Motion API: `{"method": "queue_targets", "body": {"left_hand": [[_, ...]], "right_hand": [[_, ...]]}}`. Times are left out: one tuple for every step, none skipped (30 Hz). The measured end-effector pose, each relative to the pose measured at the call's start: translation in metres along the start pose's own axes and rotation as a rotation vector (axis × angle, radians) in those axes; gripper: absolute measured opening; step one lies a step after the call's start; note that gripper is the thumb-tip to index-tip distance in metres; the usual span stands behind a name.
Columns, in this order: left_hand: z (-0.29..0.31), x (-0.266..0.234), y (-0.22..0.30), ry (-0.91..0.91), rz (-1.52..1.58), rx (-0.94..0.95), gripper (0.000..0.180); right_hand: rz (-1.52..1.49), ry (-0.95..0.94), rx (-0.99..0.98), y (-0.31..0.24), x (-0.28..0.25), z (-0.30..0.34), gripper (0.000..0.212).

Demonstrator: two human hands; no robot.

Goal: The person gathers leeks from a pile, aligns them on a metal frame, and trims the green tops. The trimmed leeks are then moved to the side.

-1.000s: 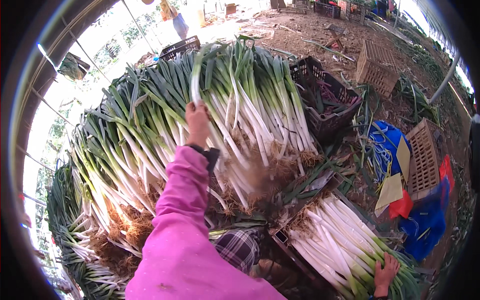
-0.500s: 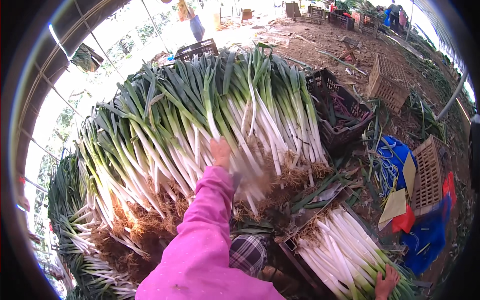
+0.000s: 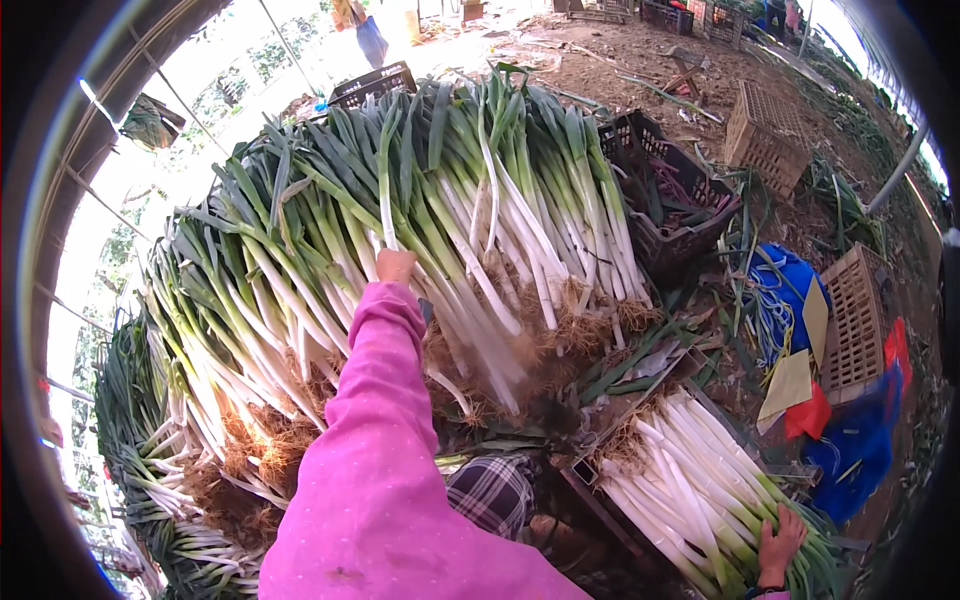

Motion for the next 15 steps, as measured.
{"method": "queue_targets", "body": {"left_hand": [[0.016, 0.01, 0.002, -0.113, 0.171, -0.119, 0.032], [0.033, 0.011, 0.004, -0.13, 0.172, -0.123, 0.032], [0.054, 0.017, 0.007, -0.26, 0.29, -0.068, 0.031], [0.075, 0.02, 0.013, -0.388, 0.409, -0.012, 0.03], [0.101, 0.025, 0.007, -0.368, 0.426, -0.259, 0.029], [0.066, 0.012, -0.046, -0.394, 0.577, -0.253, 0.027], [0.089, 0.029, -0.05, -0.338, 0.415, -0.279, 0.03], [0.081, 0.028, -0.076, -0.323, 0.379, -0.293, 0.036], [0.124, 0.055, -0.045, -0.368, 0.294, -0.137, 0.042], [0.104, 0.045, -0.068, -0.321, 0.231, -0.13, 0.046], [0.128, 0.057, -0.05, -0.305, 0.149, -0.103, 0.045], [0.15, 0.066, -0.031, -0.287, 0.067, -0.075, 0.045], [0.167, 0.068, -0.014, -0.302, 0.08, -0.068, 0.045], [0.177, 0.064, -0.004, -0.274, 0.115, -0.103, 0.046], [0.184, 0.061, 0.004, -0.248, 0.151, -0.137, 0.048]], "right_hand": [[0.036, -0.005, 0.012, 0.007, -0.001, 0.005, 0.05], [0.048, -0.011, 0.023, 0.01, -0.004, 0.009, 0.05], [0.049, 0.007, 0.029, 0.012, -0.009, 0.011, 0.049], [0.049, 0.024, 0.035, 0.014, -0.015, 0.015, 0.049], [0.056, 0.021, 0.043, 0.015, -0.018, 0.017, 0.049], [0.001, 0.029, -0.014, -0.008, -0.007, -0.002, 0.048], [0.017, 0.02, -0.005, -0.004, -0.008, -0.001, 0.048], [-0.01, 0.03, -0.034, -0.017, -0.002, -0.01, 0.048], [0.023, 0.016, 0.003, 0.001, -0.008, 0.004, 0.048], [-0.027, 0.028, -0.04, -0.016, -0.002, -0.01, 0.048], [-0.012, 0.035, -0.027, -0.01, -0.003, -0.005, 0.048], [0.016, 0.036, 0.0, -0.003, -0.004, 0.0, 0.048], [0.042, 0.037, 0.031, 0.006, -0.007, 0.007, 0.047], [0.044, 0.046, 0.04, 0.008, -0.009, 0.009, 0.047], [0.034, 0.053, 0.037, 0.009, -0.01, 0.01, 0.047]]}}
Point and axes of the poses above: each hand's wrist, its own z-axis away from the middle knuckle, its own x-axis out of the palm, y = z × x, the point moved 6 cm from there along -z, towards the middle knuckle, and after that the axes turned 11 degrees about z, right-handed, at the moved point
